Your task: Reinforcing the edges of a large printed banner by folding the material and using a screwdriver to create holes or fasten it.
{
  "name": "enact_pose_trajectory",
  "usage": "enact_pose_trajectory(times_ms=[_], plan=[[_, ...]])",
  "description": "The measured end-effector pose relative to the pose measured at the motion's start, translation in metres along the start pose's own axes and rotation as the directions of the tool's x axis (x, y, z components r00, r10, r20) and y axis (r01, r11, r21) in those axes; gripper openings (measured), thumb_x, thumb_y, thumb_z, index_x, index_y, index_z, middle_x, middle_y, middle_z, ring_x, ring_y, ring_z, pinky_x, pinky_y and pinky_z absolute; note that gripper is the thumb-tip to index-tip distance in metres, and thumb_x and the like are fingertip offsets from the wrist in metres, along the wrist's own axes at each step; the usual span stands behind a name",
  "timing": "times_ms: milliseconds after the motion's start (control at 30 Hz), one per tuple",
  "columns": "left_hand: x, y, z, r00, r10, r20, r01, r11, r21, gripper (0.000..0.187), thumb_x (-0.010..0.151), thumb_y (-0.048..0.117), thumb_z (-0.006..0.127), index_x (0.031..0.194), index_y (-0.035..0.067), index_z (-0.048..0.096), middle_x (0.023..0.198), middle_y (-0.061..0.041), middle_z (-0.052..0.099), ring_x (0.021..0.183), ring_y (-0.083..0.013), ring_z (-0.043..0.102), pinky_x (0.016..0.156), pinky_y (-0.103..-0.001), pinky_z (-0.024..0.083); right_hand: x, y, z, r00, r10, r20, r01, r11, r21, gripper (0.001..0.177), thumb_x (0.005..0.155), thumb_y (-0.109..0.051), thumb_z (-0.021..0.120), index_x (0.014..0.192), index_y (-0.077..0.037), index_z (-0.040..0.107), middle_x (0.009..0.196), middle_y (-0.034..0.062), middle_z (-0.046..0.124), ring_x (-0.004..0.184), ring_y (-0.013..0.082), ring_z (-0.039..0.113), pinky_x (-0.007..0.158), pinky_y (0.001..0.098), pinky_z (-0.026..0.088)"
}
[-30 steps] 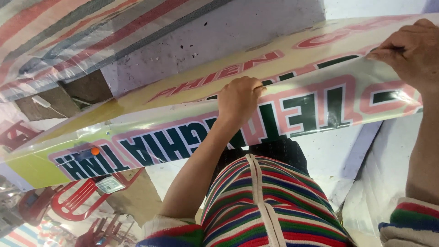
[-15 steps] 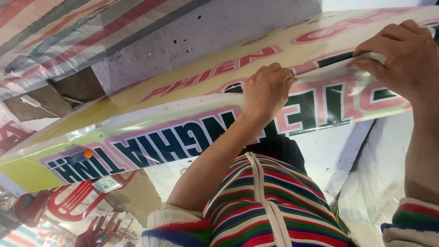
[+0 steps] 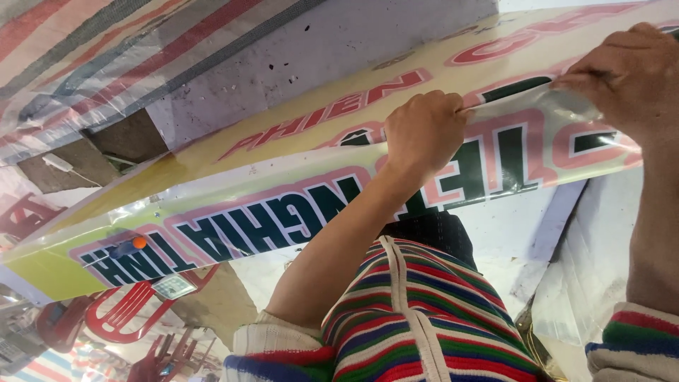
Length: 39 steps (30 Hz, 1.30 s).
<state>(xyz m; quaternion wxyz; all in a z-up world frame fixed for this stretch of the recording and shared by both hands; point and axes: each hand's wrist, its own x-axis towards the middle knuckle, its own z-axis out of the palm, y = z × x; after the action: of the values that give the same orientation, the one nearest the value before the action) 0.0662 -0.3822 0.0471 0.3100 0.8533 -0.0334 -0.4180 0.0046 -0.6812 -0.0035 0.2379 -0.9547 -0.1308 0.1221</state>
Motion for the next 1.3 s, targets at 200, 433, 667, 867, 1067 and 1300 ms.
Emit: enact_pose_trajectory(times_ms=[200, 433, 667, 867, 1067, 1300], plan=[[0.012, -0.001, 0.037, 0.923, 0.324, -0.207, -0.307, 0.945, 0.108, 0.025, 0.095, 0.023, 0.063, 0.072, 0.014, 0.059, 0.06, 0.003, 0.05, 0.057, -0.0126, 0.044, 0.047, -0.024, 0.038, -0.012, 0.024, 0.0, 0.999, -0.028, 0.041, 0.033, 0.992, -0.118, 0.024, 0.115, -0.025, 0.092, 0.109, -0.003, 0.085, 0.101, 0.0093, 0.078, 0.092, 0.0209, 0.069, 0.103, 0.0355, 0.047], [0.025, 0.023, 0.044, 0.95, 0.296, -0.097, -0.275, 0.945, 0.179, 0.02, 0.088, -0.003, 0.061, 0.07, 0.006, 0.065, 0.062, -0.005, 0.057, 0.059, -0.0218, 0.052, 0.052, -0.038, 0.042, -0.034, 0.047, 0.007, 0.982, 0.165, 0.095, -0.16, 0.985, -0.059, 0.008, 0.114, -0.011, 0.085, 0.109, -0.005, 0.085, 0.085, 0.0087, 0.066, 0.088, 0.0211, 0.061, 0.109, 0.0358, 0.042], [0.031, 0.028, 0.056, 0.928, 0.365, -0.076, -0.341, 0.914, 0.221, 0.015, 0.095, 0.017, 0.06, 0.083, 0.01, 0.067, 0.071, -0.003, 0.063, 0.062, -0.0184, 0.057, 0.055, -0.036, 0.048, -0.053, 0.06, 0.019, 0.963, 0.265, 0.042, -0.268, 0.956, 0.121, 0.015, 0.122, -0.004, 0.088, 0.113, 0.005, 0.081, 0.098, 0.0145, 0.063, 0.102, 0.0263, 0.059, 0.094, 0.0365, 0.043], [0.035, 0.033, 0.066, 0.886, 0.429, -0.179, -0.414, 0.903, 0.115, 0.015, 0.091, 0.011, 0.068, 0.077, 0.007, 0.068, 0.063, -0.005, 0.064, 0.054, -0.0192, 0.057, 0.049, -0.035, 0.045, -0.045, 0.044, 0.005, 0.972, 0.235, 0.0, -0.234, 0.968, 0.092, 0.02, 0.12, -0.007, 0.094, 0.108, 0.002, 0.081, 0.094, 0.0114, 0.062, 0.098, 0.0243, 0.056, 0.097, 0.0358, 0.04], [0.02, 0.019, 0.032, 0.973, 0.227, 0.05, -0.231, 0.967, 0.107, 0.02, 0.099, 0.032, 0.059, 0.102, 0.014, 0.065, 0.065, 0.001, 0.065, 0.049, -0.0127, 0.059, 0.044, -0.025, 0.043, -0.041, 0.04, 0.005, 0.982, 0.19, -0.005, -0.19, 0.98, -0.06, 0.025, 0.12, -0.022, 0.094, 0.107, -0.005, 0.082, 0.099, 0.0078, 0.071, 0.101, 0.0222, 0.064, 0.105, 0.0354, 0.044], [-0.014, -0.031, 0.022, 0.774, 0.51, -0.376, -0.475, 0.86, 0.187, 0.015, 0.091, 0.013, 0.082, 0.097, 0.005, 0.071, 0.082, -0.008, 0.064, 0.064, -0.02, 0.066, 0.045, -0.028, 0.042, -0.042, 0.04, 0.006, 0.997, 0.08, -0.019, -0.082, 0.964, -0.253, 0.028, 0.129, -0.029, 0.09, 0.112, -0.007, 0.084, 0.103, 0.0061, 0.074, 0.103, 0.02, 0.068, 0.096, 0.032, 0.053]])
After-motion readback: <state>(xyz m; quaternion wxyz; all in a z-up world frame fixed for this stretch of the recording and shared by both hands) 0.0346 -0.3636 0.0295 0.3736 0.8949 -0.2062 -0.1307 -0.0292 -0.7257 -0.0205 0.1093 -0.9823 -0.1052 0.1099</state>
